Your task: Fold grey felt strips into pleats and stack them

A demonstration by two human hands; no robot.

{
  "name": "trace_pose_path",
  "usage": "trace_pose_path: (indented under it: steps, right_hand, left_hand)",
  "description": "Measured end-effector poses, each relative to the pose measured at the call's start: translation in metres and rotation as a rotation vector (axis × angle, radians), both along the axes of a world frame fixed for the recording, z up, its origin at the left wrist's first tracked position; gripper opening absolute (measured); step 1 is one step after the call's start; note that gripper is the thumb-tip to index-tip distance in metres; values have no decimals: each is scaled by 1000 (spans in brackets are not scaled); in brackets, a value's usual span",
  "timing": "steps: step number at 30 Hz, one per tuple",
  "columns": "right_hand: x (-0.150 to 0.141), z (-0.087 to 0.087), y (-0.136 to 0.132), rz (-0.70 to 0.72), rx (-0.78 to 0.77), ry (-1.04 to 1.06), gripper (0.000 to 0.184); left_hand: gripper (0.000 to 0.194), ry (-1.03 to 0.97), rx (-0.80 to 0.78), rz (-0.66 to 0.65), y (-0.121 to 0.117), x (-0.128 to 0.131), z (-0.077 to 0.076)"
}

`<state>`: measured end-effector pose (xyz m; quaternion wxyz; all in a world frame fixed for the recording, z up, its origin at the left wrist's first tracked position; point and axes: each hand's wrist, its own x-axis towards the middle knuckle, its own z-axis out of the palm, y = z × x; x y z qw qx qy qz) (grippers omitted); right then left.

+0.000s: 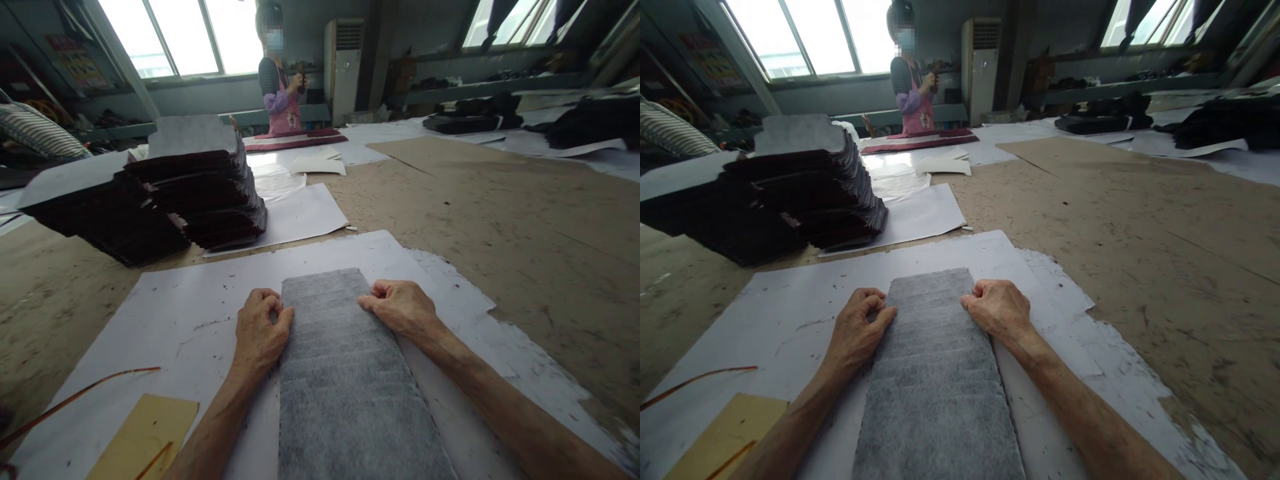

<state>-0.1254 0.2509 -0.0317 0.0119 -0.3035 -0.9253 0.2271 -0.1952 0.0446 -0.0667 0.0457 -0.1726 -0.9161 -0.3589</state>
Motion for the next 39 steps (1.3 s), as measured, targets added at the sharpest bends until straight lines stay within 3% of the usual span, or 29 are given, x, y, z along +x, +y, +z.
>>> trace_pose_path:
  steps: [3, 5, 8, 10, 14, 18, 25, 32, 36, 39]
  right_hand:
    - [1, -4, 0, 3, 42, 55, 16]
    - [2, -7, 2, 57, 73, 136, 25]
    - [1, -11, 8, 265, 70, 290, 47]
    - [-2, -12, 14, 373, 26, 318, 47]
    - [-10, -13, 23, 429, -62, 275, 42]
    - [-12, -13, 25, 393, -145, 277, 35]
    - [-10, -15, 24, 391, -160, 314, 17]
    - [-8, -15, 19, 289, -141, 267, 34]
    - [-4, -10, 15, 198, -100, 201, 16]
    - [3, -5, 10, 148, -67, 157, 26]
  left_hand:
    - [12, 32, 8, 17, 0, 0, -1]
    - [9, 54, 26, 40, -1, 0, -2]
    - [24, 37, 24, 24, -1, 0, -1]
    - [38, 22, 1, -14, -1, 0, -1]
    - [47, 20, -86, -65, 0, 0, 1]
    - [49, 17, -146, -80, 0, 0, 3]
    - [48, -3, -127, -100, -1, 0, 3]
    - [39, 9, -122, -77, -1, -1, 1]
    - [23, -7, -147, -38, 0, -1, 1]
    - [21, -18, -175, 19, 0, 0, 3]
